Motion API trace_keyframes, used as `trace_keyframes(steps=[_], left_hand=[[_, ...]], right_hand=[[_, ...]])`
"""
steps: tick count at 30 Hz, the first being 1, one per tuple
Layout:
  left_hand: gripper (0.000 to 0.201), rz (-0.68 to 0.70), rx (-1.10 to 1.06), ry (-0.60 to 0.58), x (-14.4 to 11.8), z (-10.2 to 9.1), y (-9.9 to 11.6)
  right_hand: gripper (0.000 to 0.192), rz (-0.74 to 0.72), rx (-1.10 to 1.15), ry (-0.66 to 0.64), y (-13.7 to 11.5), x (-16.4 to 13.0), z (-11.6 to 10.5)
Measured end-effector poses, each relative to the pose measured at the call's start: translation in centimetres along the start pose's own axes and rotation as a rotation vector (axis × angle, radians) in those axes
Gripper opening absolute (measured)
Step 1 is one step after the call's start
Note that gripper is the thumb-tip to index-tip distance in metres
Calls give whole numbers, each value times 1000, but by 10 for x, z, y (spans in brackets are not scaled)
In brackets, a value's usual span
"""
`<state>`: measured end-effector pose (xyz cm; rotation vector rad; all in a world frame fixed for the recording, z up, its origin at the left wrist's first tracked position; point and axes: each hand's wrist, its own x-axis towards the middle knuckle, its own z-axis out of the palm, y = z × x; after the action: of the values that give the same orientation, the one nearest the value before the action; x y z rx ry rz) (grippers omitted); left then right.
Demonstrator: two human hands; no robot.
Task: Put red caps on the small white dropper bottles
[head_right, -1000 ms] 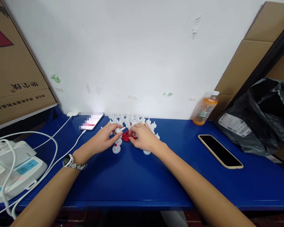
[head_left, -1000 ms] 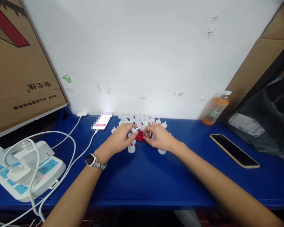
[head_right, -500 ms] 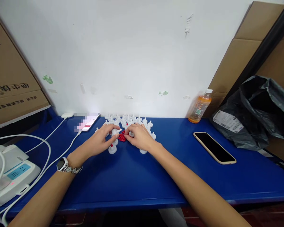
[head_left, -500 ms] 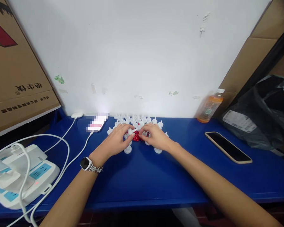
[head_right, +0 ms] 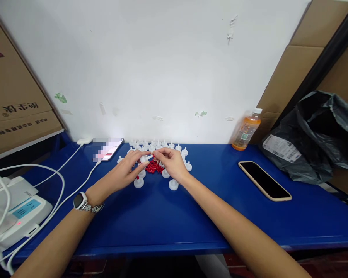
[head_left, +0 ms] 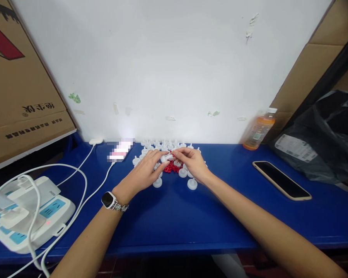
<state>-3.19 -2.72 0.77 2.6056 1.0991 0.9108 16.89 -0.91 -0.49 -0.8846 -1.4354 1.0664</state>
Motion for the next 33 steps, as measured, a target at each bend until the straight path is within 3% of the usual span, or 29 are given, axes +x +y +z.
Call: trace_keyframes(steps=[8,14,19,22,27,33], left_hand=[[39,36,9,-11,0,2,7],[39,23,-73,70,2,10,11],[43,-25,-126,92,4,7,6],[49,-134,-74,135,2,-4,-8],[34,-255,53,225,-2,-23,-36],[30,-243,105,214,-3,-19,-44]], right_hand=[[39,25,52,14,-6,-4,8],[37,-46,26,57,-21,-8,16],[34,-89,-42,-6,-27,1,12],[28,-140,-173,-65,-22,19,7],[8,-189,-579,-91,-6,52,8],[7,-201,-867,-300,14,63,19]])
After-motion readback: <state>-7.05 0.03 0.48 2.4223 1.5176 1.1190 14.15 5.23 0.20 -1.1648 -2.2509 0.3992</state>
